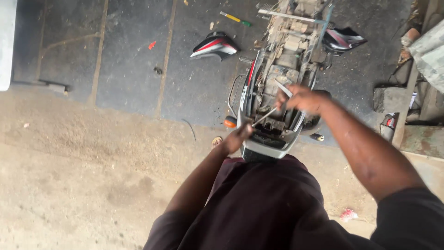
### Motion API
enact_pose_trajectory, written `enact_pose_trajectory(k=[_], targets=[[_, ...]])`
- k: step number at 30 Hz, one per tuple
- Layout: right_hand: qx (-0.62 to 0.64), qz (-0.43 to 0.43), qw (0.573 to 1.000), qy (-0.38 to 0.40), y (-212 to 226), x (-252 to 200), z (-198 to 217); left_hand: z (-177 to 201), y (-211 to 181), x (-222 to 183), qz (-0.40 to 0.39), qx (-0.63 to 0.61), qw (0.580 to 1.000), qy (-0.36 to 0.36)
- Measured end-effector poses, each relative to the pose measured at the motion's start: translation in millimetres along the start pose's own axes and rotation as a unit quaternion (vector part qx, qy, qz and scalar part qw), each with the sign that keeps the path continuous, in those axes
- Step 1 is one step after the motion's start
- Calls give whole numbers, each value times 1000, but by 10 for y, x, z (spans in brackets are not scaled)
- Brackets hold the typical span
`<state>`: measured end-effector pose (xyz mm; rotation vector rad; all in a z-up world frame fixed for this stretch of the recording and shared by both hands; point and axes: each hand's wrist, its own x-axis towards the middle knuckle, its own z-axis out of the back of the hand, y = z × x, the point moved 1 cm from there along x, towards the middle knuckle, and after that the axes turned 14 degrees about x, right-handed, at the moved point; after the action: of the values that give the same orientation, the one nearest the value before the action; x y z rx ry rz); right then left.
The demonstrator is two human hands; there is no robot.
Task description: The recorder is repairing the rear body panel of a motorcycle and applying lubricant.
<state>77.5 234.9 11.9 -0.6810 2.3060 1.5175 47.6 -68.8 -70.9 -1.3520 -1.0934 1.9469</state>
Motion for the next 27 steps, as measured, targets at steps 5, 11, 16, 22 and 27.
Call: enact_pose_trajectory(k=[5,11,16,22,27], targets=[[-280,2,956,86,299,276,185,-185,32,-141,-24,82,993,-79],[-539,171,809,160,792,359,-752,112,-1083,-212,-304,7,878,-370],[-568,82,819,-14,541,414,-677,408,-2148,-216,-220,268,773,-531],[-308,8,942,135,444,630,-198,457,-1785,456,-110,47,822,-556],[-150,-50,940,303,425,725,-278,256,-1295,638,-122,-294,781,-537]])
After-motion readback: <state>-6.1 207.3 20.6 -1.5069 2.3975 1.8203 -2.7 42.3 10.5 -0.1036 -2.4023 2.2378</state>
